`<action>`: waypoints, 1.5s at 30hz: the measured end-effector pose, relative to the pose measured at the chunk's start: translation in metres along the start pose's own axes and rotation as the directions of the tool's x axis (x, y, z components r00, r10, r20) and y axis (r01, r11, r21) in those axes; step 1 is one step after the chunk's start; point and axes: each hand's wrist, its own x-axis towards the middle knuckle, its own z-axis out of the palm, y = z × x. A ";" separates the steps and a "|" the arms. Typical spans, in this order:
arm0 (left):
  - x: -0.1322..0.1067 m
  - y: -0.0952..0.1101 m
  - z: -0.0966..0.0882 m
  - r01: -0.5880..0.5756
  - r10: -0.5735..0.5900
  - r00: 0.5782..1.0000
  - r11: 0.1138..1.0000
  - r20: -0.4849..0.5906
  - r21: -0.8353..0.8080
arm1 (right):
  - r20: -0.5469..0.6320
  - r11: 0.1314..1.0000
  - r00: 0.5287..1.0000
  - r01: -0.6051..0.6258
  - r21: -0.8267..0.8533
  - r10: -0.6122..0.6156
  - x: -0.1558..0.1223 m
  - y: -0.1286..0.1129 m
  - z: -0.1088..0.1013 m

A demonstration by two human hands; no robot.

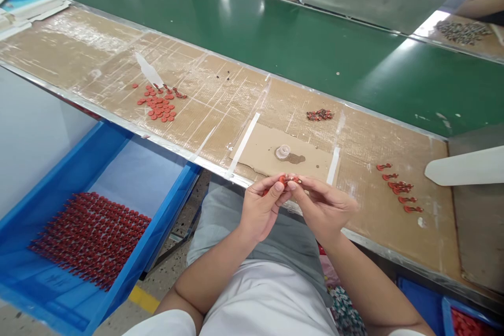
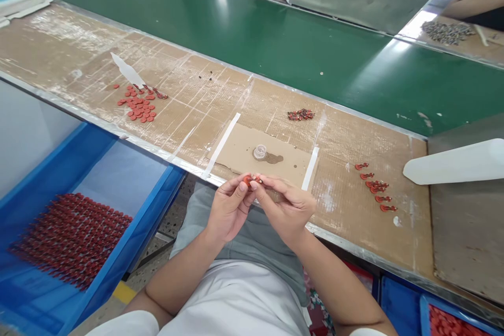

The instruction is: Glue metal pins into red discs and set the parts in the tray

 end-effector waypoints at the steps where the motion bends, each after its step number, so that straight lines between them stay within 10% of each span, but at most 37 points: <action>1: 0.000 0.000 0.000 -0.002 0.002 1.000 1.000 0.003 0.003 | 0.000 1.000 1.000 -0.002 0.002 0.002 0.000 0.000 0.000; 21: 0.000 0.004 -0.005 -0.094 0.097 0.995 0.985 -0.012 0.144 | 0.046 0.999 0.999 -0.019 -0.034 0.021 0.005 -0.002 0.000; 45: -0.009 0.004 -0.001 -0.199 0.182 0.979 0.945 0.088 0.258 | 0.111 0.942 0.949 0.308 -0.134 -0.295 0.008 -0.007 -0.012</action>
